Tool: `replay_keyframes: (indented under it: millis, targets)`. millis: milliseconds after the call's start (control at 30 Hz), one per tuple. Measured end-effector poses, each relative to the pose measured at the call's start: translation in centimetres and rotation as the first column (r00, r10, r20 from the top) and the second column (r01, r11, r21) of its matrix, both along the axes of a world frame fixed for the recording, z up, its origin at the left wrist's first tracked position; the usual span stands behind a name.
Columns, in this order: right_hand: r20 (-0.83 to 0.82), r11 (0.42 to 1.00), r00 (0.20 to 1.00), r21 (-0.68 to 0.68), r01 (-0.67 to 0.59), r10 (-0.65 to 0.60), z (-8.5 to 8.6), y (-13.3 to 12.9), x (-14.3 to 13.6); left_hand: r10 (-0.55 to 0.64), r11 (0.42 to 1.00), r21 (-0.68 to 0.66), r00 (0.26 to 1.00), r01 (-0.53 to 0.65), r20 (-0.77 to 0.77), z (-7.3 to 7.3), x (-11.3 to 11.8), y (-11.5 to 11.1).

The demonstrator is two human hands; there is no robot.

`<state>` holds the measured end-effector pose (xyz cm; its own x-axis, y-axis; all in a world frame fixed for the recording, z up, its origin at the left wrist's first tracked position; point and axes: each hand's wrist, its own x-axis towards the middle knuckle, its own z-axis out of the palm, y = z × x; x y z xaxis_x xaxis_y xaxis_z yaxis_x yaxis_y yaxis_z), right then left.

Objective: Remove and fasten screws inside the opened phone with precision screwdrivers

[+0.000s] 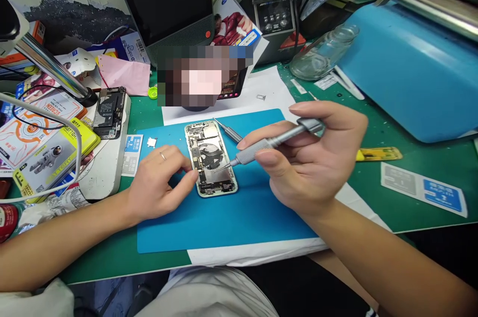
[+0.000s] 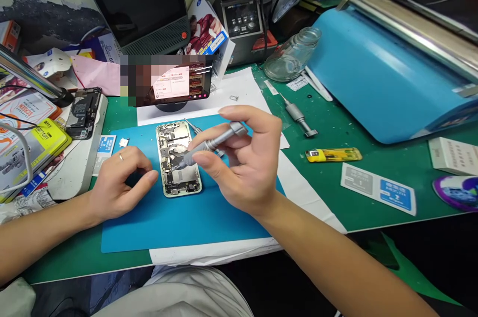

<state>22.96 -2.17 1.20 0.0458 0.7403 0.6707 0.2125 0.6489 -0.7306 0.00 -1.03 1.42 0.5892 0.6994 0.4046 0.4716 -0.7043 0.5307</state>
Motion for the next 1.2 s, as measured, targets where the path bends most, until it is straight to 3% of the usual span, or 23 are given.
replay_keyframes:
  millis: [167,300,600,833,1200]
  targets:
    - [0.071,0.999,0.997,0.035,0.017,-0.020,-0.2,0.0,0.2,-0.014,0.994,0.101,0.964,0.042,-0.265,-0.4,-0.1,0.1]
    - [0.140,0.994,0.990,0.102,-0.050,0.036,-0.7,0.0,0.4,-0.002,0.990,0.132,0.935,0.053,-0.354,-0.8,-0.1,0.2]
    - [0.248,0.934,0.909,0.043,-0.356,0.335,-1.0,-0.2,0.7,0.008,0.995,0.097,0.926,0.031,-0.377,-0.8,0.0,0.2]
    - [0.435,0.931,0.828,-0.084,-0.354,0.354,-0.6,-0.4,0.6,0.006,0.997,0.078,0.927,0.025,-0.374,-0.9,0.0,0.1]
    - [0.453,0.922,0.809,-0.086,-0.379,0.374,-0.7,-0.3,0.4,0.005,0.996,0.089,0.930,0.030,-0.367,-1.2,0.1,0.1]
